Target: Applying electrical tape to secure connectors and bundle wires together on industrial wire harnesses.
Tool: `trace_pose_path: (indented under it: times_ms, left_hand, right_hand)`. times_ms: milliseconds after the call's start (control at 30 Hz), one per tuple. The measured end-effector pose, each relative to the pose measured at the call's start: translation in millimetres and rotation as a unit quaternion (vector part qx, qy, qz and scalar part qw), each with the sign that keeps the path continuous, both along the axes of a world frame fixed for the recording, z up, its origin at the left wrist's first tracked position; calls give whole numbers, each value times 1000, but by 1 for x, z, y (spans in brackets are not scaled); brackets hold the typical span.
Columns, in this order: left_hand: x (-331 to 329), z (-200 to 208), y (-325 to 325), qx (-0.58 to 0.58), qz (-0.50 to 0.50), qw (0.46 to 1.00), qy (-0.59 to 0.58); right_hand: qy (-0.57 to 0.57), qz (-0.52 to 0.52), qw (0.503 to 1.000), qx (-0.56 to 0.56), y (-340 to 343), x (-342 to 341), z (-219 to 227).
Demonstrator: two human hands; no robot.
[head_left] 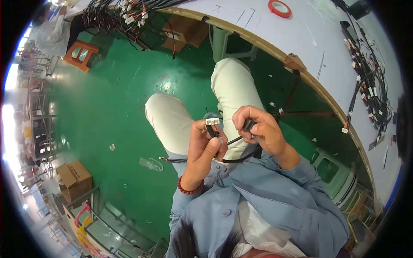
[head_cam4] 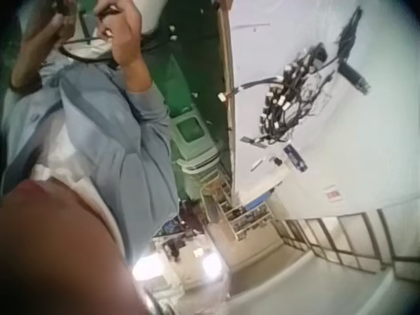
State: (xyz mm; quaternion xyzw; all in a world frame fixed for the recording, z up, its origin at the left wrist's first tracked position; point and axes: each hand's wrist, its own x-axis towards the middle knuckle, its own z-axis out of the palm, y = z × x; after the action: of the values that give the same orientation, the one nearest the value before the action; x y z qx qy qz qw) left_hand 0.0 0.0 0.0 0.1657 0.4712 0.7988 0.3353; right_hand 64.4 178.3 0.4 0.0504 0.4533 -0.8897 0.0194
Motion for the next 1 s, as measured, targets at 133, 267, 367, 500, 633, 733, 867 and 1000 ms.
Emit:
trace_pose_path:
  times_ms: [133, 267, 367, 500, 633, 733, 867, 1000]
  left_hand:
    - [-1, -5, -7, -12, -27, 999, -34]
    - [-3, -1, -12, -40, -60, 995, -67]
    - [-2, -13, -18, -37, -65, 994, -76]
    - [4, -18, -21, -39, -64, 992, -105]
    - [8, -11, -21, -21, -98, 985, -141]
    - [9, -17, -21, -8, -114, 980, -164]
    - [12, -22, -18, 0, -151, 972, -180]
    - [14, -15, -14, -29, -163, 972, -167]
  right_hand:
    - [-18, 28, 998, 60, -9, -3, 5]
    - [-26, 34, 987, 154, -15, -6, -1]
    - [-76, 45, 978, 188, -18, -2, -2]
    - [-79, 58, 974, 203, -20, 2, -9]
    - [-185, 137, 973, 14, -13, 1, -14]
    - [-177, 134, 975, 16, -15, 0, -12]
    - [-166, 132, 975, 67, -16, -2, -7]
    - [-164, 164, 969, 89, -8, -2, -8]
